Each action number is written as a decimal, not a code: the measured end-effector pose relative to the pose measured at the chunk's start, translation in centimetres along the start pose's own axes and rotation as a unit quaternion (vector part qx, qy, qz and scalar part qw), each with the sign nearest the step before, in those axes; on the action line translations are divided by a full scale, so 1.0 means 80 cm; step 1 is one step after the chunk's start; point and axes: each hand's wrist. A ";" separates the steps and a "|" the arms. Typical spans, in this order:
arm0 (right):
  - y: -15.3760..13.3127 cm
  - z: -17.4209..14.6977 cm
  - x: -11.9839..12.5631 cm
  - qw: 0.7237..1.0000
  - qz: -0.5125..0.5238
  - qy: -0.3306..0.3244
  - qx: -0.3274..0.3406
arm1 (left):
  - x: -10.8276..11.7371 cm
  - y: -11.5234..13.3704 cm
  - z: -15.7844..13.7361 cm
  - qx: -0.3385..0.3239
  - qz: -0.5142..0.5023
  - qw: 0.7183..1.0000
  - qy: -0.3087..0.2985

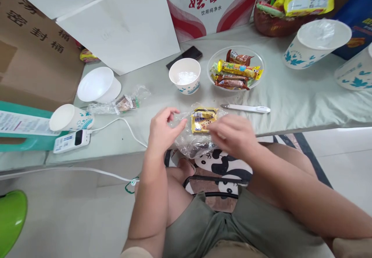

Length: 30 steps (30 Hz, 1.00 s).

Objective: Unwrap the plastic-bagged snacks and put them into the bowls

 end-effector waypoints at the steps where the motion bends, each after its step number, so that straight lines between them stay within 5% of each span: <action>1: -0.006 0.003 -0.006 0.999 -0.004 -0.026 0.036 | -0.003 -0.005 0.003 -0.011 0.013 1.000 0.026; 5: -0.014 0.013 -0.027 0.993 -0.065 -0.097 0.036 | -0.019 -0.027 0.013 0.049 -0.002 0.998 -0.025; 8: -0.005 0.017 -0.032 0.990 -0.077 -0.116 -0.013 | -0.028 -0.027 0.013 0.124 -0.144 0.980 -0.056; 12: 0.003 0.018 -0.031 0.989 -0.075 -0.105 -0.065 | -0.030 -0.001 0.007 0.210 -0.373 0.898 -0.101; 16: 0.008 0.016 -0.029 0.990 -0.026 -0.100 -0.093 | -0.026 0.016 0.005 0.237 -0.465 0.840 -0.147; 23: 0.031 0.012 -0.018 0.980 0.110 -0.077 -0.148 | -0.019 0.016 0.015 0.324 -0.497 0.799 -0.094; 30: 0.020 0.011 -0.028 0.983 0.049 -0.134 -0.114 | -0.046 0.038 0.019 0.381 -0.533 0.755 -0.013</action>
Point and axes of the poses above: each hand's wrist, its own z-axis towards the middle knuckle, its own x-axis out of the back of the hand, y = z × x, and after that the axes turned 6 degrees about -z, right-handed
